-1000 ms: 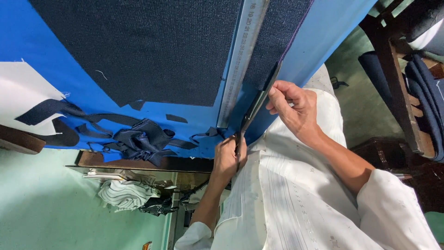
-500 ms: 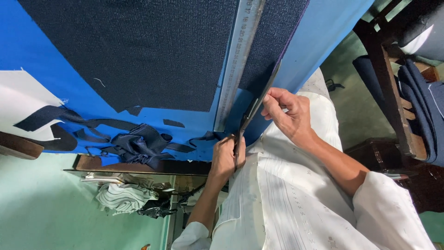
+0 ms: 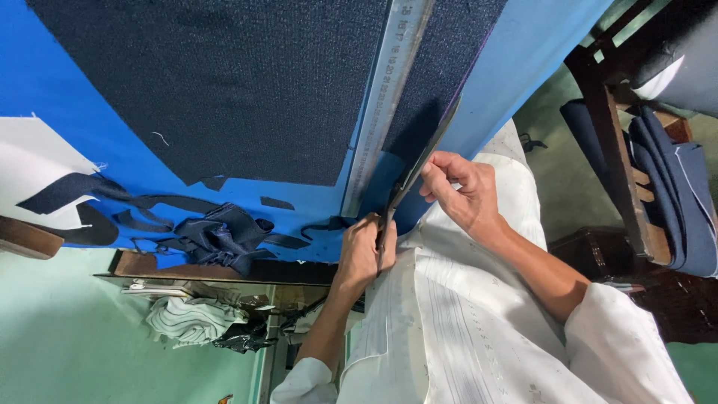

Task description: Measuring and cutting dark fabric into patterns using a ruler, tailor's chalk, and large scissors on a cutting table.

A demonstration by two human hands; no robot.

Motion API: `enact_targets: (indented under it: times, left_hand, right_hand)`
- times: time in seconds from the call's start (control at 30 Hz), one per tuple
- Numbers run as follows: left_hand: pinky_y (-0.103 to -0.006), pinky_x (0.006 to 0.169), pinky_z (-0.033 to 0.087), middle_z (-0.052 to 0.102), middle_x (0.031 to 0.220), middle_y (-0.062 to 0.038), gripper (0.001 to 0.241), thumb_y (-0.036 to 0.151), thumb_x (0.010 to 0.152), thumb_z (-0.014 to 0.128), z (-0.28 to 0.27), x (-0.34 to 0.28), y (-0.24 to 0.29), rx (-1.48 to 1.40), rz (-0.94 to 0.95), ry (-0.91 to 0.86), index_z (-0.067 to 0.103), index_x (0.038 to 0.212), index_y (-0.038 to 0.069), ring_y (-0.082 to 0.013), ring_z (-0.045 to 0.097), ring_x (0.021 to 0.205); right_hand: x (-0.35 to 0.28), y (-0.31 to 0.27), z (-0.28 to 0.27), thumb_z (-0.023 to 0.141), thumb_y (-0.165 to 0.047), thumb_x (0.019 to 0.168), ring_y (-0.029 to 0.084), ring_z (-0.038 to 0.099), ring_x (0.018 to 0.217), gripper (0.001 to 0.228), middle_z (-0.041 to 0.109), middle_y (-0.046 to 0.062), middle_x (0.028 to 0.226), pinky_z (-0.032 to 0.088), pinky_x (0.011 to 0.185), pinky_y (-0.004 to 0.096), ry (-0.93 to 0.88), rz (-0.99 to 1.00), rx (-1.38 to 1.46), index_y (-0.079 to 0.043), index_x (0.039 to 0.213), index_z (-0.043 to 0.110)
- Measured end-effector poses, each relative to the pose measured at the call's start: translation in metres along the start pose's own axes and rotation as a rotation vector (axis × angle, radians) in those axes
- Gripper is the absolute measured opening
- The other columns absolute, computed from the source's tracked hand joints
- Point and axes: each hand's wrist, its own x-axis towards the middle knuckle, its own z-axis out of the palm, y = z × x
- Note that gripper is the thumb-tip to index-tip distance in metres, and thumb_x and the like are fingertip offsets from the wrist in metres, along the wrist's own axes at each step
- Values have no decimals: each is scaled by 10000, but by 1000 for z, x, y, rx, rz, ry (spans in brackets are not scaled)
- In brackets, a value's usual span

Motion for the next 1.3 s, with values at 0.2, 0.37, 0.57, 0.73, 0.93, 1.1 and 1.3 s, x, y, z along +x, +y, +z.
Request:
enact_targets:
  times: [0.2, 0.37, 0.57, 0.73, 0.93, 1.1, 1.3]
  left_hand:
    - [-326, 454, 488, 600, 589, -188, 315, 209, 961, 614, -2, -2, -6, 24, 0, -14, 623, 694, 41, -369, 651, 553]
    - [-411, 477, 507, 602, 629, -233, 292, 222, 947, 618, -6, 5, 16, 31, 8, -14, 639, 753, 4, -441, 652, 605]
    - [-390, 483, 517, 612, 619, -206, 307, 225, 960, 612, -3, 13, 18, 20, 21, -9, 660, 739, 18, -407, 659, 596]
    - [-352, 434, 482, 587, 576, -200, 333, 204, 974, 601, -3, 14, 17, -9, 30, -6, 639, 694, 28, -404, 635, 545]
    - [-416, 440, 487, 597, 598, -219, 304, 217, 955, 633, -9, 19, 27, 2, 24, -12, 646, 727, 17, -436, 649, 577]
    - [-427, 436, 476, 556, 562, -219, 336, 200, 946, 630, -8, 25, 41, 42, 74, 7, 606, 670, 10, -449, 628, 550]
    - [-365, 394, 460, 553, 527, -206, 346, 159, 935, 637, -4, 22, 33, 4, 69, 17, 602, 618, 24, -429, 630, 521]
  right_hand:
    - [0, -8, -5, 694, -58, 1011, 167, 707, 544, 78, 715, 95, 628, 580, 579, 272, -9, -1, -46, 3, 998, 740]
    - [1, -9, -9, 697, -44, 1001, 162, 699, 534, 73, 714, 92, 622, 565, 567, 263, -19, 0, -54, 14, 986, 740]
    - [2, -9, -10, 707, -41, 990, 161, 700, 525, 61, 720, 87, 620, 568, 558, 260, -20, 7, -62, 4, 968, 743]
    - [4, -9, -12, 704, -60, 996, 158, 696, 525, 78, 716, 83, 614, 561, 560, 266, -35, 26, -57, -4, 963, 747]
    - [5, -10, -14, 713, -71, 990, 152, 698, 527, 80, 716, 74, 611, 561, 561, 261, -56, 52, -52, -13, 946, 746]
    - [4, -8, -14, 710, -77, 994, 152, 696, 521, 88, 716, 72, 606, 557, 562, 261, -57, 43, -55, -10, 950, 744]
    - [4, -7, -14, 716, -84, 990, 151, 694, 521, 99, 715, 83, 604, 553, 559, 265, -53, 63, -34, 1, 952, 751]
